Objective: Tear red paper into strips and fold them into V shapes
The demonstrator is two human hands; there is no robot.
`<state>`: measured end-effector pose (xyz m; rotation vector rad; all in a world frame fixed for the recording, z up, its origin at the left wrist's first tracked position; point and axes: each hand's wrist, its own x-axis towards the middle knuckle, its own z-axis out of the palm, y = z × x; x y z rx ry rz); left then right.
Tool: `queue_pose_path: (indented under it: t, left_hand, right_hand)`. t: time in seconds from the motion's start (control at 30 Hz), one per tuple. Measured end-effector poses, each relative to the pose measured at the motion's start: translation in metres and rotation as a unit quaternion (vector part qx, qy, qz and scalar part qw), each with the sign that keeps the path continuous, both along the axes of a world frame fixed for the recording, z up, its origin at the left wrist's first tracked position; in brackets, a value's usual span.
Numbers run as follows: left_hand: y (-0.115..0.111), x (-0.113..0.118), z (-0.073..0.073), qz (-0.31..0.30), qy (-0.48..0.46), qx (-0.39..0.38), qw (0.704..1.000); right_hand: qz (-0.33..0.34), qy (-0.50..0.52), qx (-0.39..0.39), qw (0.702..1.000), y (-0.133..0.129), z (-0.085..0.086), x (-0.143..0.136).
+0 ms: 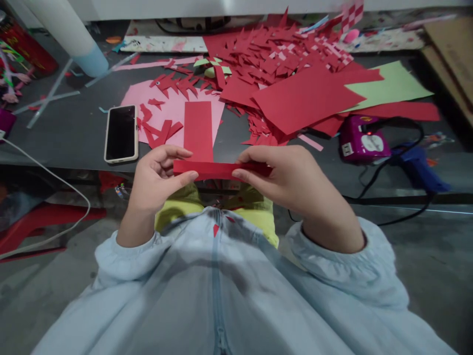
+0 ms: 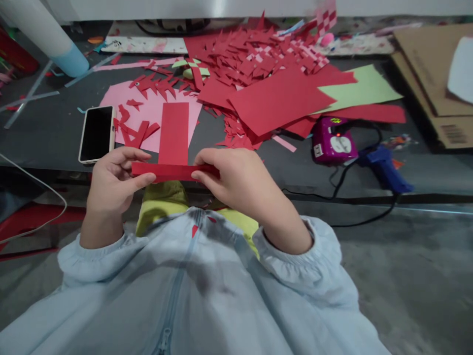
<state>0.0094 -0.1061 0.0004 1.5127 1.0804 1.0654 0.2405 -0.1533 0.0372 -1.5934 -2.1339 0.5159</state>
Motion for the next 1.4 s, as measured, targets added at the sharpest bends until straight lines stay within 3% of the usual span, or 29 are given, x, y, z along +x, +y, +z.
queue_pose_path:
  t: [0.1, 0.27, 0.5, 0.67, 0.83, 0.97, 1.13, 1.4]
  left_hand:
    - [-0.007, 0.009, -0.005, 0.014, -0.024, -0.056, 0.998]
    - [-0.019, 0.026, -0.005, 0.043, -0.019, -0.075, 0.996]
    - [-0.018, 0.021, -0.018, -0.047, -0.069, -0.182, 0.980]
    - [-0.017, 0.021, -0.013, -0.034, -0.112, -0.250, 0.961]
    - [-0.017, 0.022, -0.008, -0.024, -0.155, -0.268, 0.950]
    - [-0.020, 0.021, -0.011, -0.011, -0.157, -0.221, 0.962]
    - [-0.027, 0.019, -0.008, 0.007, -0.066, -0.147, 0.987]
    - [-0.031, 0.014, -0.007, 0.039, -0.003, 0.108, 0.993]
  right_hand:
    - [0.006, -0.004, -0.016, 1.000, 0.000, -0.002, -0.006]
    - [0.003, 0.027, -0.012, 1.000, 0.002, -0.009, -0.022]
    - [-0.041, 0.070, -0.001, 0.997, 0.002, -0.022, -0.022]
    - [0.004, 0.025, 0.101, 0.995, -0.003, -0.035, -0.018]
    - [0.041, -0.059, 0.230, 0.970, -0.009, -0.043, -0.018]
    - [0.048, -0.109, 0.268, 0.956, -0.013, -0.042, -0.020]
    - [0.049, -0.106, 0.308, 0.944, -0.015, -0.038, -0.022]
    - [0.028, 0.032, 0.211, 0.977, -0.016, -0.033, -0.017]
